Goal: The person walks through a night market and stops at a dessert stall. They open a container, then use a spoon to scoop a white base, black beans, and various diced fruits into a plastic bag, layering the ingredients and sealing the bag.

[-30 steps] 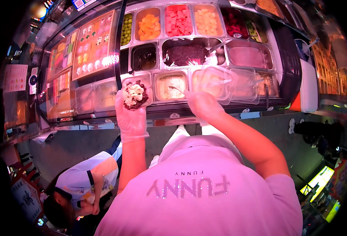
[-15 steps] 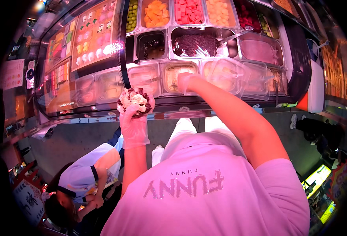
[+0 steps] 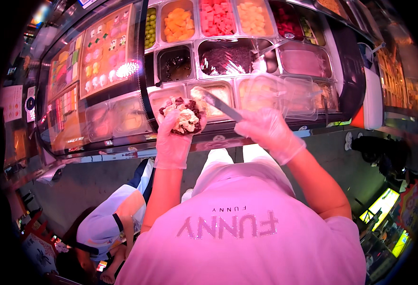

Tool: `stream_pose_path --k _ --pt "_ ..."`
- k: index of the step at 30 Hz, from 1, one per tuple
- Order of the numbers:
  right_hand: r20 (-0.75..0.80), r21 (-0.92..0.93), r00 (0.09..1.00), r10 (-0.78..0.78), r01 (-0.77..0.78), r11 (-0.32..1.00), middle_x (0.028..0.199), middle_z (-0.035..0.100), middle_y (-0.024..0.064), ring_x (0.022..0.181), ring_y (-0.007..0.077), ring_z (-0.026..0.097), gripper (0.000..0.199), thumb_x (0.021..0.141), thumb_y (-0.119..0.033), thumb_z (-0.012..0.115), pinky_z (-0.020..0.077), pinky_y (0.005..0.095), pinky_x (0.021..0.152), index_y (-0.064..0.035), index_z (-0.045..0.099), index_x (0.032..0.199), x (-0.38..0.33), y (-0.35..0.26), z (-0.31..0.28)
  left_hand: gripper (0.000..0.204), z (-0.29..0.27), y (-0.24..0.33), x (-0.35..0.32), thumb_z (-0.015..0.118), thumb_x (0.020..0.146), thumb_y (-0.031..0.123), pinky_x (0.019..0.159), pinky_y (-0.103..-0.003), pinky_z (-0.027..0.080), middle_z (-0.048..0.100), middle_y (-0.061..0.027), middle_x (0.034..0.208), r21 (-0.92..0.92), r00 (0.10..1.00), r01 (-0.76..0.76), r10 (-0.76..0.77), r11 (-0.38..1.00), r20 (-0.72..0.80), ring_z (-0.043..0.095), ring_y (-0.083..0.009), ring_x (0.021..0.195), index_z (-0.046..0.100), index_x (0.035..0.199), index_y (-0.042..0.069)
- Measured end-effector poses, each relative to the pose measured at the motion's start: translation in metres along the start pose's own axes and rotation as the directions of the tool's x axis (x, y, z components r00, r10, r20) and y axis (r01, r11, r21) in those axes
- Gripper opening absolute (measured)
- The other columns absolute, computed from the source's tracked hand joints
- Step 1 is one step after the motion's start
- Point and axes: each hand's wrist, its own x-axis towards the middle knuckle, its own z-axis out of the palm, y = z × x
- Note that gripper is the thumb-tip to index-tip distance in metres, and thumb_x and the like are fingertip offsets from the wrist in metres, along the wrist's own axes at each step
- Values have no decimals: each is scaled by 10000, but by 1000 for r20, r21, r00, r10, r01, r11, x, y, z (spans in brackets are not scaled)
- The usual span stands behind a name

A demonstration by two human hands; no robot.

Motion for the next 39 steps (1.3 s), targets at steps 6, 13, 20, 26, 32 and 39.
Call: stream_pose_path --k 6,13,20,26,32,39 --pt "270 -895 652 -709 441 64 562 485 59 500 219 515 592 860 -59 652 439 346 489 -71 552 1444 1 37 1 449 26 -13 5 618 988 94 1080 -518 499 596 -130 1328 -144 976 188 -169 972 134 576 -307 1256 467 1406 31" --pt "433 -897 557 -709 192 -397 566 388 9 475 150 453 657 751 0 644 386 316 423 -14 575 1404 -1 48 -8 399 24 -30 13 642 992 123 1030 -537 532 594 -143 1318 -372 983 172 -182 912 8 581 -307 1234 515 1360 35" --pt "483 -863 520 -705 421 -281 594 483 36 533 176 531 571 763 30 654 412 333 447 47 618 1333 -9 36 -30 380 21 -21 19 682 973 174 974 -477 586 614 -141 1262 -554 994 113 -94 825 63 601 -321 1173 555 1295 16" --pt "-9 -763 670 -742 475 438 679 580 167 648 315 598 358 934 -109 585 489 429 629 -9 641 1274 19 49 8 562 10 26 13 706 945 395 1003 -563 544 585 -139 1335 -363 997 -16 42 932 64 589 -348 1216 517 1372 82" --pt "-55 -535 980 192 -191 823 573 564 96 532 182 555 206 819 -202 663 444 352 513 2 656 788 154 126 16 749 3 33 8 757 892 447 1006 -563 515 516 -161 1413 -416 982 114 -38 902 186 520 -391 1261 442 1463 79" --pt "10 -987 932 -363 -50 -155 819 696 201 795 355 700 230 838 -239 621 553 448 702 -33 725 835 186 133 -35 675 -9 18 -1 683 947 477 973 -580 505 533 -158 1371 -232 988 131 -108 964 108 500 -403 1264 436 1456 109"
